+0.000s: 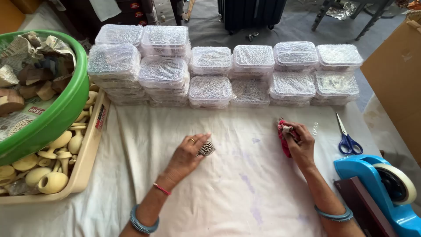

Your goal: Cleaning and wiping down wooden stamps with a cloth at a workstation.

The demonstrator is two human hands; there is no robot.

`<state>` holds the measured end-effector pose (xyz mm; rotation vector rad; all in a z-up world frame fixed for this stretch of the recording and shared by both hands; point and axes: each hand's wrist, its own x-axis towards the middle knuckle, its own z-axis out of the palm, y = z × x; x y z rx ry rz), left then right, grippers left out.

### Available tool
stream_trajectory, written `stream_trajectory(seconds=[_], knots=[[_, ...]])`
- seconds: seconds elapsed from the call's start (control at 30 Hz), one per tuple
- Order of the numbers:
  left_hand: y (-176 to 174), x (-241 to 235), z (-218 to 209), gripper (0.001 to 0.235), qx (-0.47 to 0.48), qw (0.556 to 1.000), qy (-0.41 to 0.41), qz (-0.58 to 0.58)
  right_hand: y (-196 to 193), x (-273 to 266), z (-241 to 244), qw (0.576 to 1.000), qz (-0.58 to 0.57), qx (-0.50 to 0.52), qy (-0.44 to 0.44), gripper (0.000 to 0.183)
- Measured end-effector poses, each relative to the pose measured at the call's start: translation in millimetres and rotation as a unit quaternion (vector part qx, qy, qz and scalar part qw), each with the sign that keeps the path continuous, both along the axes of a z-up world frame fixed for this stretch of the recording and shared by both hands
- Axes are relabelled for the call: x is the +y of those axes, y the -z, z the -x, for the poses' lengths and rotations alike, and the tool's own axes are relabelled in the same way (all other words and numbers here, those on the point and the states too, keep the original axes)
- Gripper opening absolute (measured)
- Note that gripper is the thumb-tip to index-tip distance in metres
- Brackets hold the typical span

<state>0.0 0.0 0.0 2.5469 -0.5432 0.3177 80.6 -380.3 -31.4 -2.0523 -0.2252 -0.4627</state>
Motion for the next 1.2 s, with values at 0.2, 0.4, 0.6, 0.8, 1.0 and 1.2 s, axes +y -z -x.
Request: stream_trajectory(seconds=[0.2,0.4,0.6,0.8,1.0,1.2], knots=[[-18.6,49.2,-12.4,0.093,0.08,0.995,-0.056,-0.023,-4.6,14.5,7.8,0.998,0.028,0.058,-0.003,0.025],[6.0,83.9,-14.5,0.094,0.165,0.985,-0.043,0.018,-14.6,21.0,10.9,0.993,0.065,0.093,-0.017,0.029],[-31.6,87.6,7.9,0.083,0.116,0.989,-0.067,-0.067,-15.0,33.2,14.1,0.91,0.414,-0.018,0.0,0.064],[-157.1,106.1,45.2,0.069,-0.004,0.988,-0.063,-0.144,16.6,19.9,4.3,0.931,0.365,-0.004,-0.02,0.055],[-253.2,182.1,35.3,0.057,-0.016,0.963,-0.209,-0.169,19.5,18.4,2.3,0.925,0.381,-0.008,0.008,0.053],[-240.7,315.1,-11.8,0.071,0.222,0.813,-0.416,-0.341,25.9,12.8,0.4,0.931,0.366,0.001,0.001,0.056]])
